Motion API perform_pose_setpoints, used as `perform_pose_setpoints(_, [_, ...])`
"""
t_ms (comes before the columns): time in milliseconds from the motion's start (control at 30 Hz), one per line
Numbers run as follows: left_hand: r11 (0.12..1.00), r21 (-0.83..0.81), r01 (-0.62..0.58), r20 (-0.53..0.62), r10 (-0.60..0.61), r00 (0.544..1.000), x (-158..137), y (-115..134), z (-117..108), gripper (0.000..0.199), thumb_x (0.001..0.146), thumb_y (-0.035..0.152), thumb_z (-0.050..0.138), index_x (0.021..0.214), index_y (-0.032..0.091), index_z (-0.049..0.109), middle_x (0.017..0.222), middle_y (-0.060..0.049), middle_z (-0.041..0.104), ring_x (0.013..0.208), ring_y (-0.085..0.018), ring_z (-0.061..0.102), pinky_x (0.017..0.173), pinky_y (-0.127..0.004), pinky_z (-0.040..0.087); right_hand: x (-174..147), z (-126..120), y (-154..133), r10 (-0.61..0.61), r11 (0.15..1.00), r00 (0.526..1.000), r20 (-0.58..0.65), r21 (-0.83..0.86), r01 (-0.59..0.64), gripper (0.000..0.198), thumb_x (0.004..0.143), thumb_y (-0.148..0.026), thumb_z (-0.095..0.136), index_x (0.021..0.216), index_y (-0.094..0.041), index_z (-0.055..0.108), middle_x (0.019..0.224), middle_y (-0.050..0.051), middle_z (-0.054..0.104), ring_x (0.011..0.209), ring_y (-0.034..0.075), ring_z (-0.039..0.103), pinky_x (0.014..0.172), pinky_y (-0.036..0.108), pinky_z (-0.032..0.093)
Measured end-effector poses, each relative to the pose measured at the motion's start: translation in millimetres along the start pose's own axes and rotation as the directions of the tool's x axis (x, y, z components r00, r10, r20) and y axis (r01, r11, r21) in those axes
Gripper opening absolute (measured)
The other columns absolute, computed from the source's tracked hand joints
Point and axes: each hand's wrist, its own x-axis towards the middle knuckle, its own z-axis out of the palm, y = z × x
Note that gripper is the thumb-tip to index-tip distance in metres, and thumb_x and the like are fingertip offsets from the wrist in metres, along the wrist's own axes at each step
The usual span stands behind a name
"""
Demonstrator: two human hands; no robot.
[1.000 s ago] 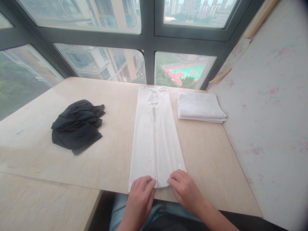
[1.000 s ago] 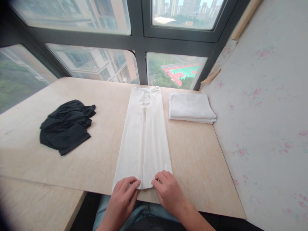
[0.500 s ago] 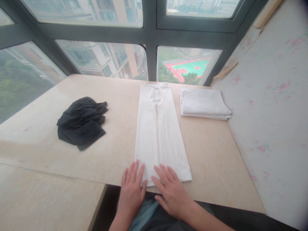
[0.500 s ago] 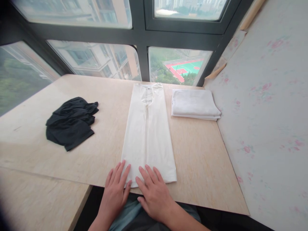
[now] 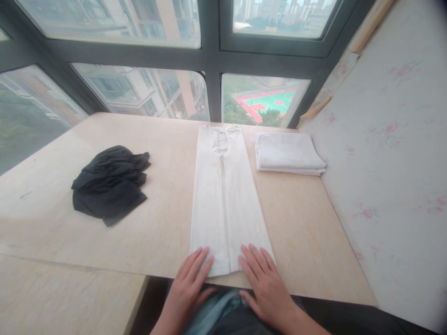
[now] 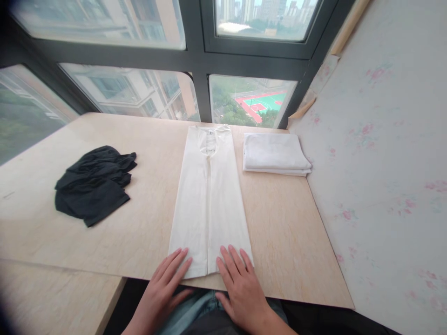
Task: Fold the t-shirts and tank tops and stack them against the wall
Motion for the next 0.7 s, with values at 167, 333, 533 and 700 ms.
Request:
perform_pose_setpoints(167, [0.997, 0.004, -0.076, -0.072, 0.076, 0.995, -17, -2, -4, 0.041, 0.096, 0.009, 0.043, 0.131, 0.018, 0.061, 0.136, -0.008, 0.063, 0.132, -0.021, 0.053, 0.109, -0.035, 0.042, -13, -1, 1, -0.039, 0.999, 0.987, -0.155, 0.012, 0.041, 0.044, 0.088, -0.016, 0.051, 0.131, -0.015, 0.061, 0.144, 0.007, 0.056, 0.131, 0.028, 0.05, 0.107, 0.046, 0.039])
perform_pose_setpoints(333, [0.988, -0.096, -0.117, -0.149, 0.102, 0.983, -30, 1, -11, 0.039, 0.094, 0.006, 0.041, 0.121, 0.018, 0.067, 0.122, -0.008, 0.071, 0.122, -0.02, 0.061, 0.103, -0.033, 0.049, -29, -1, 10, -0.03, 0.995, 0.966, -0.256, 0.085, 0.054, 0.04, 0.086, -0.005, 0.045, 0.119, -0.014, 0.066, 0.13, 0.01, 0.066, 0.122, 0.027, 0.057, 0.102, 0.048, 0.042])
perform_pose_setpoints(533, [0.949, -0.314, 0.011, -0.221, -0.084, 0.972, -38, 11, -19, 0.039, 0.083, 0.001, 0.052, 0.114, 0.02, 0.069, 0.103, -0.008, 0.075, 0.099, -0.019, 0.071, 0.087, -0.03, 0.059, -44, -7, 25, -0.074, 0.949, 0.947, -0.312, 0.268, 0.163, 0.034, 0.087, 0.001, 0.048, 0.11, -0.016, 0.067, 0.108, 0.008, 0.073, 0.105, 0.022, 0.065, 0.089, 0.039, 0.053])
perform_pose_setpoints(700, [0.724, -0.639, 0.258, -0.037, -0.364, 0.93, -37, 27, -48, 0.027, 0.084, 0.01, 0.063, 0.106, 0.024, 0.069, 0.097, -0.006, 0.075, 0.087, -0.02, 0.073, 0.077, -0.028, 0.061, -46, -37, 28, 0.047, 0.882, 0.951, -0.306, 0.459, 0.104, 0.042, 0.085, 0.002, 0.047, 0.116, -0.019, 0.065, 0.099, 0.006, 0.073, 0.092, 0.018, 0.068, 0.084, 0.032, 0.057])
